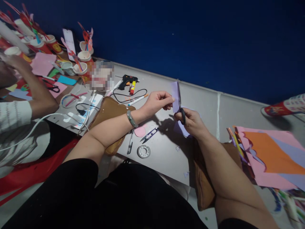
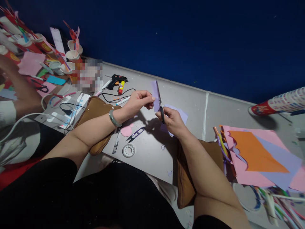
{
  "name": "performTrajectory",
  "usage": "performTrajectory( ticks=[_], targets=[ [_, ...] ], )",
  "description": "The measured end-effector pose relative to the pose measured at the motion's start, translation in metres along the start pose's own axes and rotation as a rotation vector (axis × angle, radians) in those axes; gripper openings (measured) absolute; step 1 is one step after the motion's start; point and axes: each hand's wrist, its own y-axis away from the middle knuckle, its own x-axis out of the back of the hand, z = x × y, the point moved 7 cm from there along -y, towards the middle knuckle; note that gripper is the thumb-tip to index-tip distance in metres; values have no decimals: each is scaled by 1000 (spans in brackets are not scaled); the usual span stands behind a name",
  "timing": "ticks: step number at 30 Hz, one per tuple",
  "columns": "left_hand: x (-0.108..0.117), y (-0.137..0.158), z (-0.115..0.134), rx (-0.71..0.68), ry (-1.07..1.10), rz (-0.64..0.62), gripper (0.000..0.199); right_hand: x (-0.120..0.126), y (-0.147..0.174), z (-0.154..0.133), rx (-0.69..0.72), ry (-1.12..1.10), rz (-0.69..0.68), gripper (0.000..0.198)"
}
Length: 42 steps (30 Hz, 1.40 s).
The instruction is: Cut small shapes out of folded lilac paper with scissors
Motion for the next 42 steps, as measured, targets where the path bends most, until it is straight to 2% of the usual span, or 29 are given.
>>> performTrajectory(
  ticks=[7, 13, 17, 21, 25, 28, 31, 36, 39, 42],
  targets=[
    [0, -1, 0, 1, -2, 6, 37, 0, 1, -3, 17, -31, 11, 57],
    [0, -1, 1, 9, -25, 6, 35, 2, -2, 2, 59, -143, 62, 55],
    [7, -3, 5, 22, -39, 95, 31, 8, -2, 5, 138, -176, 118, 51],
    [20, -9, 8, 27, -30, 208, 35, 10, 1, -2, 259, -202, 105, 46],
    [32, -16, 6, 47, -69, 263, 35, 13, 3, -2, 248, -179, 143, 35],
    [33, -18, 2, 70, -176, 206, 32, 23, 0, 5, 189, -95, 298, 31],
    [23, -17, -6, 96, -317, 55, 28, 28, -6, 17, 124, -84, 400, 27],
    [0, -11, -25, 17, -469, -147, 19, 22, -16, 29, 76, -164, 355, 31],
    [-4, -11, -36, -63, -546, -202, 13, 18, -18, 26, 115, -90, 318, 33],
    [2, -14, -41, -103, -660, -218, 15, 20, -18, 23, 157, -2, 381, 27]
  ],
)
